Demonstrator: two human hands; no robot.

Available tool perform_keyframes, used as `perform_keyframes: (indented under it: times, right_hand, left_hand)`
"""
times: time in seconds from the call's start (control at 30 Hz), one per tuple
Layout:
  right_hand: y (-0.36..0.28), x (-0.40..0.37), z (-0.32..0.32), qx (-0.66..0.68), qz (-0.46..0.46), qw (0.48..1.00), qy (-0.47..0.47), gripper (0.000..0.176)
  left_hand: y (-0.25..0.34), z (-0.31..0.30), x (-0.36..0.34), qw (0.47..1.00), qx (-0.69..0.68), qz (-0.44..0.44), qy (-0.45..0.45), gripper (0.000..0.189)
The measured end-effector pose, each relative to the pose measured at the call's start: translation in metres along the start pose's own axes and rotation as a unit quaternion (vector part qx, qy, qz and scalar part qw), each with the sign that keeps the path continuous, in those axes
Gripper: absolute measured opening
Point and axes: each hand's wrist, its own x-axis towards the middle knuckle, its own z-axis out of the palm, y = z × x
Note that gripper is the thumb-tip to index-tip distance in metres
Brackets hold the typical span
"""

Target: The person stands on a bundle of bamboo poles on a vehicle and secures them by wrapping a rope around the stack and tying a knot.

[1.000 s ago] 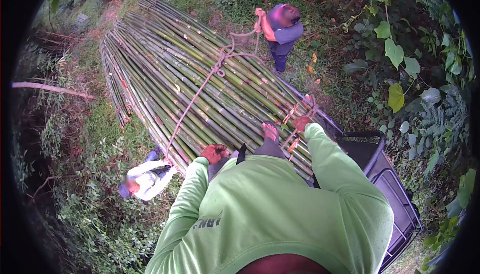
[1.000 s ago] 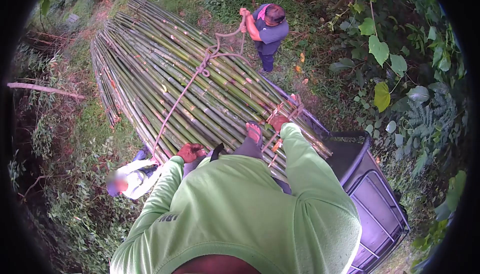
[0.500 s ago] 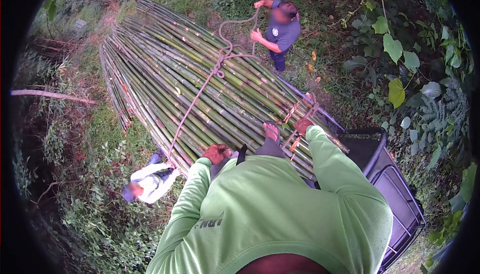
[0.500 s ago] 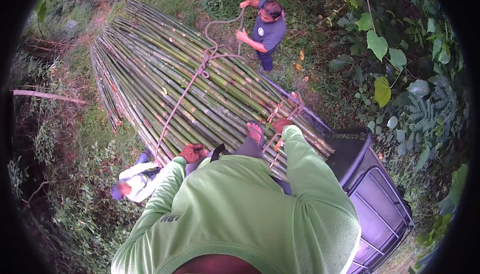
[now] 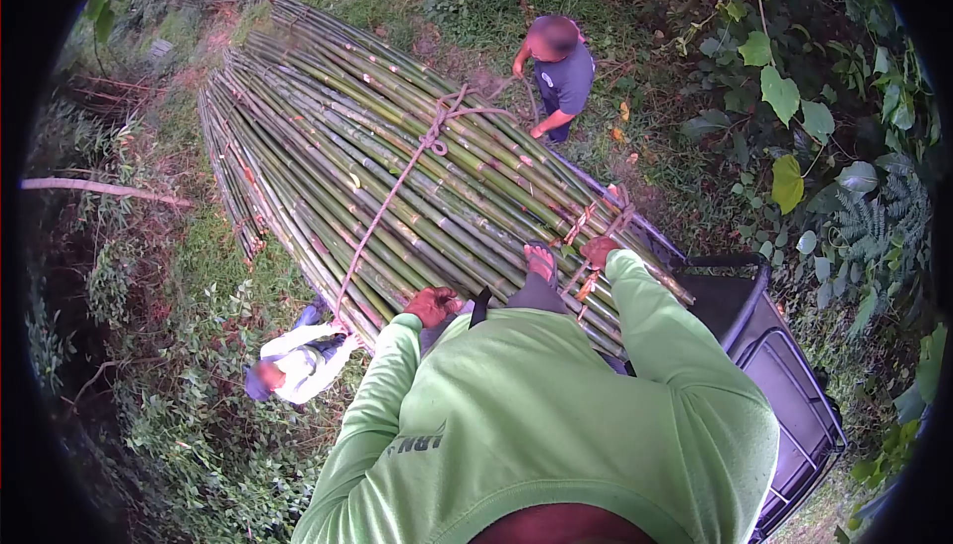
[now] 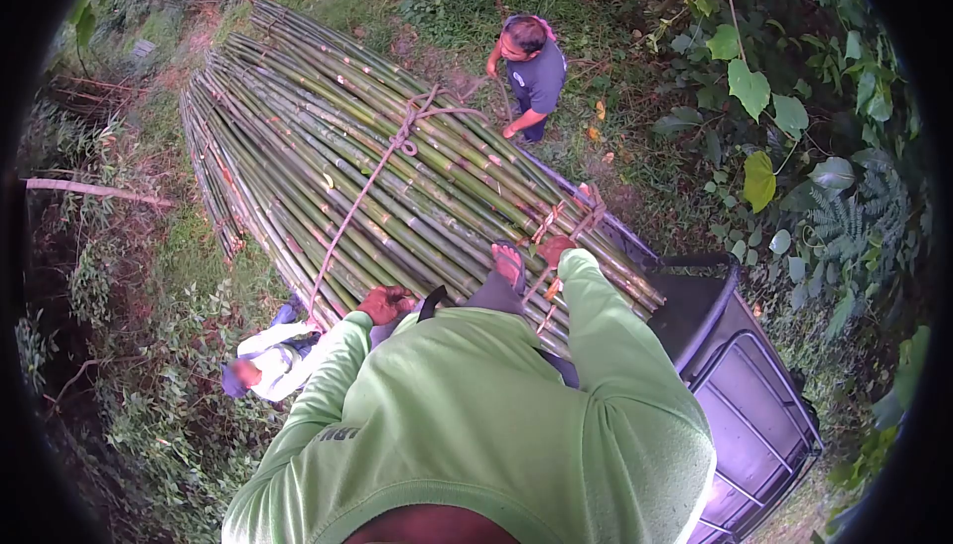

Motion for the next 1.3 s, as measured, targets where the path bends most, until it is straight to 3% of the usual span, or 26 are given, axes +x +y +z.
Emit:
perform_keyframes:
  times: [0.2,0.4,0.5,0.53,0.57,0.63,0.67,0.7,0.8,1.0,1.1,1.2,1.3]
  right_hand:
    - [-0.004,0.004,-0.001,0.049,0.072,0.996,-0.027,0.028]
    - [-0.008,0.004,-0.017,-0.03,0.029,0.999,-0.032,0.022]
    - [-0.007,0.001,-0.016,-0.008,0.019,0.999,0.047,0.022]
    - [-0.014,-0.001,-0.027,0.166,0.128,0.978,0.016,0.018]
    - [-0.034,-0.006,-0.058,0.332,0.231,0.914,-0.015,0.017]
    - [-0.03,-0.004,-0.054,0.339,0.226,0.913,-0.027,0.016]
    - [-0.009,0.002,-0.024,0.182,0.118,0.976,-0.006,0.014]
    - [0.005,0.006,-0.003,0.016,0.006,1.0,0.015,0.013]
    - [0.001,0.007,0.0,0.227,0.146,0.963,-0.003,0.015]
    - [-0.013,0.001,-0.013,0.264,0.185,0.946,0.035,0.02]
    - [-0.016,-0.002,-0.013,0.185,0.136,0.972,0.047,0.023]
    - [-0.009,0.0,-0.006,-0.002,0.024,0.999,0.03,0.024]
    - [-0.008,-0.001,-0.005,0.004,0.023,1.0,0.016,0.031]
  left_hand:
    - [-0.006,0.0,0.001,0.999,-0.044,0.004,-0.007,0.048]
    - [-0.008,-0.002,0.001,1.0,-0.015,-0.006,-0.007,0.047]
    - [-0.017,-0.002,0.006,1.0,-0.014,-0.016,-0.01,0.047]
    - [-0.021,-0.001,0.007,1.0,-0.018,-0.02,-0.013,0.047]
    - [-0.018,-0.001,0.006,1.0,-0.014,-0.02,-0.013,0.047]
    - [-0.01,-0.003,0.002,1.0,-0.006,-0.021,-0.014,0.047]
    - [-0.011,-0.003,0.002,1.0,-0.013,-0.021,-0.017,0.046]
    - [-0.013,-0.004,0.003,0.999,-0.02,-0.02,-0.02,0.046]
    - [-0.017,-0.002,0.006,0.999,-0.024,-0.02,-0.014,0.046]
    - [-0.012,-0.002,0.004,1.0,-0.006,-0.021,-0.014,0.044]
    - [-0.013,-0.002,0.004,1.0,0.005,-0.019,-0.015,0.044]
    - [-0.013,0.0,0.005,1.0,0.007,-0.016,-0.012,0.044]
    - [-0.012,0.001,0.004,1.0,0.005,-0.015,-0.01,0.043]
